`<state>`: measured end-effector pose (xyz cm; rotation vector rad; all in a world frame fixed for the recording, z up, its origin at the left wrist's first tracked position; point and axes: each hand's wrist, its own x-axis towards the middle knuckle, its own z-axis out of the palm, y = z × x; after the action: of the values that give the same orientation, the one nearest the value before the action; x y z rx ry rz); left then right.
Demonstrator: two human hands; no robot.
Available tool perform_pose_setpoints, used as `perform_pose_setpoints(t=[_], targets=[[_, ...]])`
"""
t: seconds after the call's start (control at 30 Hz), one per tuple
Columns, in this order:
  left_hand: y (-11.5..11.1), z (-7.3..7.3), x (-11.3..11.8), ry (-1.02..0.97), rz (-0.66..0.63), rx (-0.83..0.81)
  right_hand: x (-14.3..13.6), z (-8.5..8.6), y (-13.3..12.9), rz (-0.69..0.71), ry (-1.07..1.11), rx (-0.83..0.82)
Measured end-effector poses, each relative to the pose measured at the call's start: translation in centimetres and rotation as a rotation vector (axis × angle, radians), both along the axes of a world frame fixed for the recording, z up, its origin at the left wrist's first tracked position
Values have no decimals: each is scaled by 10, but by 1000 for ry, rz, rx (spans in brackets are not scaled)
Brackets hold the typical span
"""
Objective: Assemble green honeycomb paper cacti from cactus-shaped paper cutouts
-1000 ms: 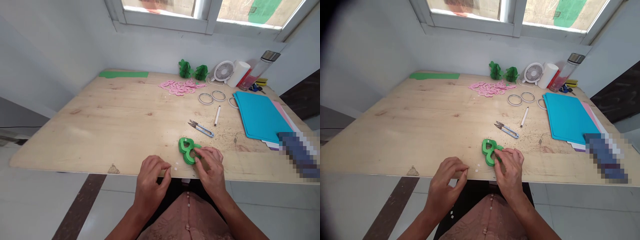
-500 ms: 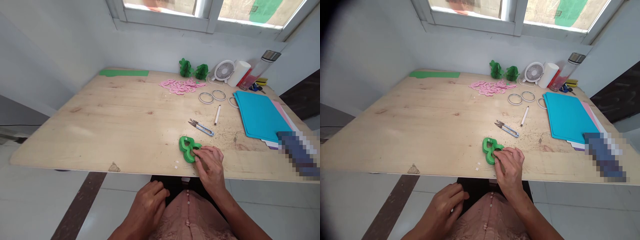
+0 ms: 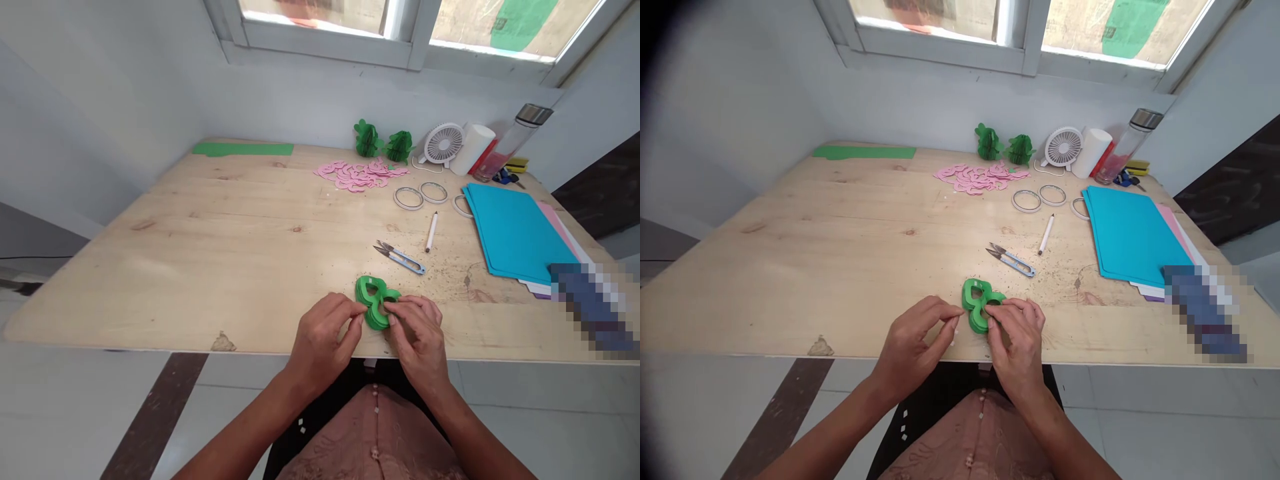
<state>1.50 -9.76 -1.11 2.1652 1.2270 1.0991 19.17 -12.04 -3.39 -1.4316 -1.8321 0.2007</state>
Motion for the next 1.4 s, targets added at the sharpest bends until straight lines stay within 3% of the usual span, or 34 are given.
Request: perform_pose_setpoints(t=[0.2,0.67,0.87,1.03,1.23,1.4], targets=[[4,-16,9,179,29,59,1,-3,1,-41,44,-36],[0,-29,15,107,3,30,5,-2,2,32,120,-66],[0,-27,12,87,-5,12,4,-1,1,24,113,-83],[11,-16,9,47,78,-2,3,-2,0,-53,189,-132],[31,-10,17,195,125,-73,4,0,5,-90,154,-171],[30,-14,20,256,128,-88,8,6,22,-54,30,-182]])
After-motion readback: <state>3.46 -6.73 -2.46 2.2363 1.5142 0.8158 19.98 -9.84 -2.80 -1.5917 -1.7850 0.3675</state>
